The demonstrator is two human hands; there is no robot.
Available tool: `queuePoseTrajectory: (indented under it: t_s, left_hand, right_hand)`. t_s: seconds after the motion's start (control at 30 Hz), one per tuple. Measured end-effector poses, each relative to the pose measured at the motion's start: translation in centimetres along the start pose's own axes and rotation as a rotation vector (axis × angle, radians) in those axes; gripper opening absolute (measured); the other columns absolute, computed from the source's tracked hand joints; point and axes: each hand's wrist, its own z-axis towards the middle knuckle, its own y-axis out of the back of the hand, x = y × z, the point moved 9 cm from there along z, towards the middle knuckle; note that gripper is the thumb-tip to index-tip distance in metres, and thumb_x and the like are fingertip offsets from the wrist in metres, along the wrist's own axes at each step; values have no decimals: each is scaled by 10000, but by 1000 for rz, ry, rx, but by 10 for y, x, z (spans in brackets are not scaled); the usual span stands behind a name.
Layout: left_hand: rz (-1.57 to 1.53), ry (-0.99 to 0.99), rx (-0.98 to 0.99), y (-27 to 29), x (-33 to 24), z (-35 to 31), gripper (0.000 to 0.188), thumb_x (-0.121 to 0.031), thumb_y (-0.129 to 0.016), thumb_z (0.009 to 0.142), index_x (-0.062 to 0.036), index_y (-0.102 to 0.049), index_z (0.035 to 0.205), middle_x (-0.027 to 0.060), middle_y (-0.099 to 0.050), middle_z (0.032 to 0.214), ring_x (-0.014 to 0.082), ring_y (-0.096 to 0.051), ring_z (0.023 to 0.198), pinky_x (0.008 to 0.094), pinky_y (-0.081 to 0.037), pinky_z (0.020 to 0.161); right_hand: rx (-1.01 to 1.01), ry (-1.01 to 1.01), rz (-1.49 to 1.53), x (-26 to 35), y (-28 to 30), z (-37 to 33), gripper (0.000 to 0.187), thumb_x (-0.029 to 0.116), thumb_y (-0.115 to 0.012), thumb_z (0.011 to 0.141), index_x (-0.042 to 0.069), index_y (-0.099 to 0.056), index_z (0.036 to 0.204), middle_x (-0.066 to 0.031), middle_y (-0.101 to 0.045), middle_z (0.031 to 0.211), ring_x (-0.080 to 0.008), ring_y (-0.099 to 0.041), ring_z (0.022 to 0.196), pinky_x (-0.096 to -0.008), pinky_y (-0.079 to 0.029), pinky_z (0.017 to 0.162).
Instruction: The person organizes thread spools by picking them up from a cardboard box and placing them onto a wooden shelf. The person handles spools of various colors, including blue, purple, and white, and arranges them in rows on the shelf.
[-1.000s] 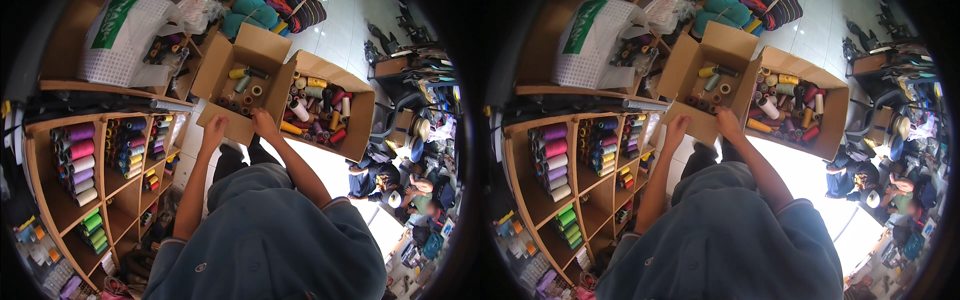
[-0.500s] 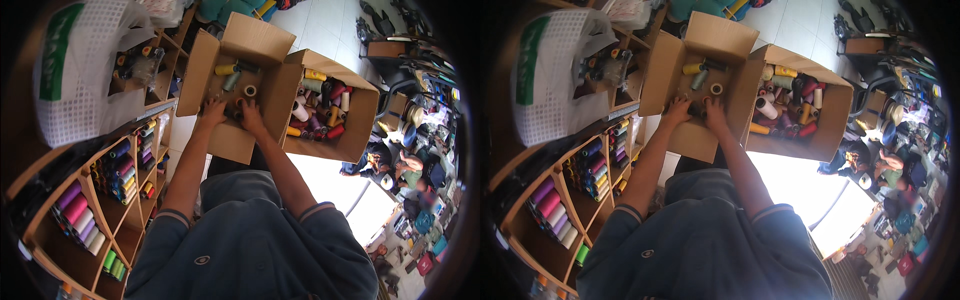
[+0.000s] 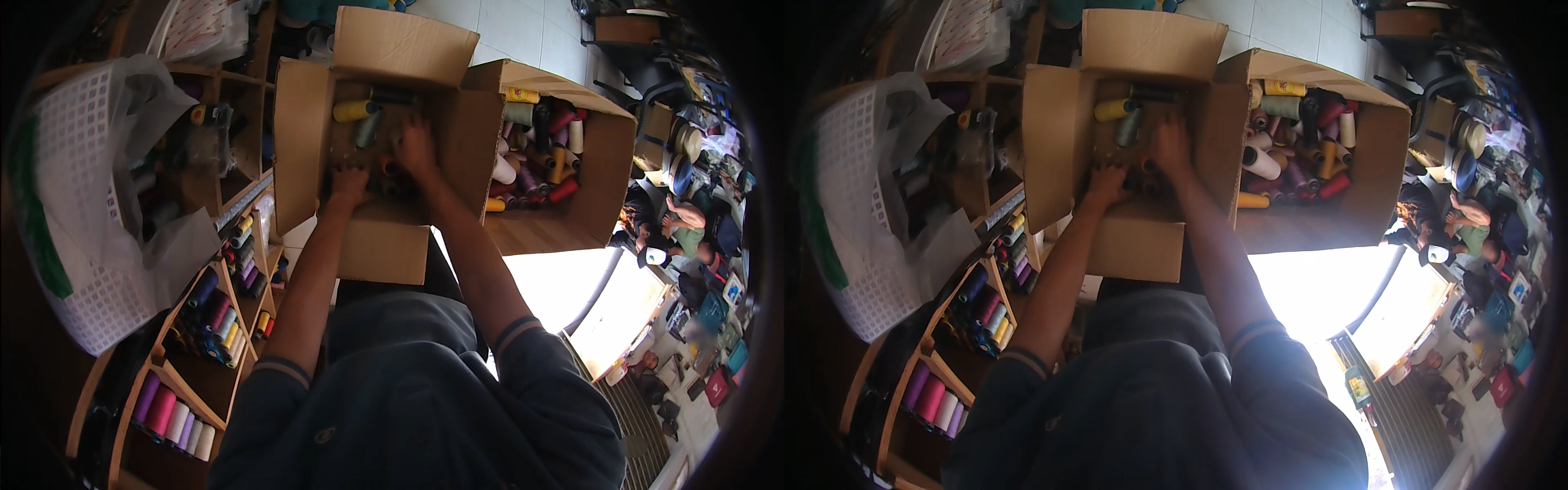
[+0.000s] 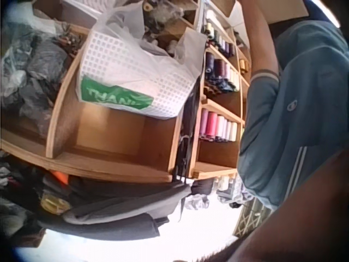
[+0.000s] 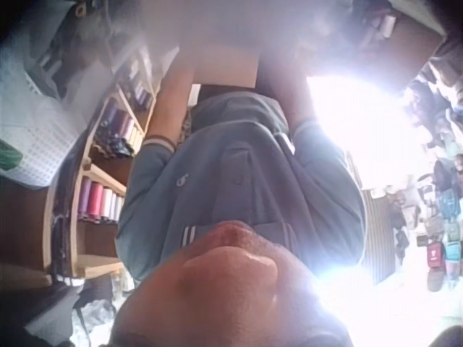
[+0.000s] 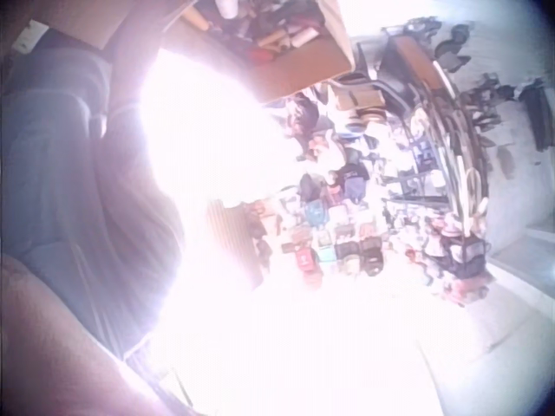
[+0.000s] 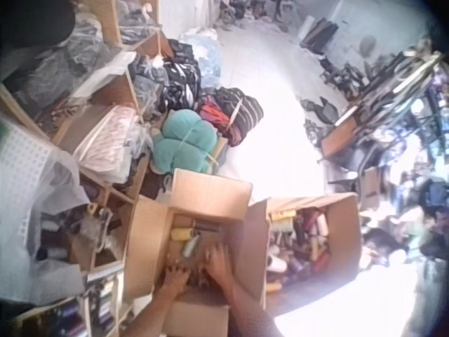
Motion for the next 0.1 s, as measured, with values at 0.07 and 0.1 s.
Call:
queuePoseTrajectory:
  t_s: [0.07, 0.1]
  left_hand:
    - [-146, 47, 48, -3, 7, 6, 695, -385, -747, 738, -158, -467, 1332, 178, -536, 1288, 395, -379, 1301, 590, -334, 1034]
    - [-284, 98, 90, -5, 15, 12, 678, -385, -740, 750, -163, -470, 1331, 186, -524, 1305, 394, -377, 1306, 588, -331, 1036]
  right_hand:
    - [5, -4, 18, -6, -4, 26, 581, 70, -690, 676, 14, -509, 1225, -268, -484, 1252, -464, -454, 1177, -467, -407, 1015]
    - [8, -14, 24, -10, -10, 25, 581, 70, -690, 676, 14, -509, 1225, -268, -484, 1252, -464, -454, 1177, -467, -407, 1015]
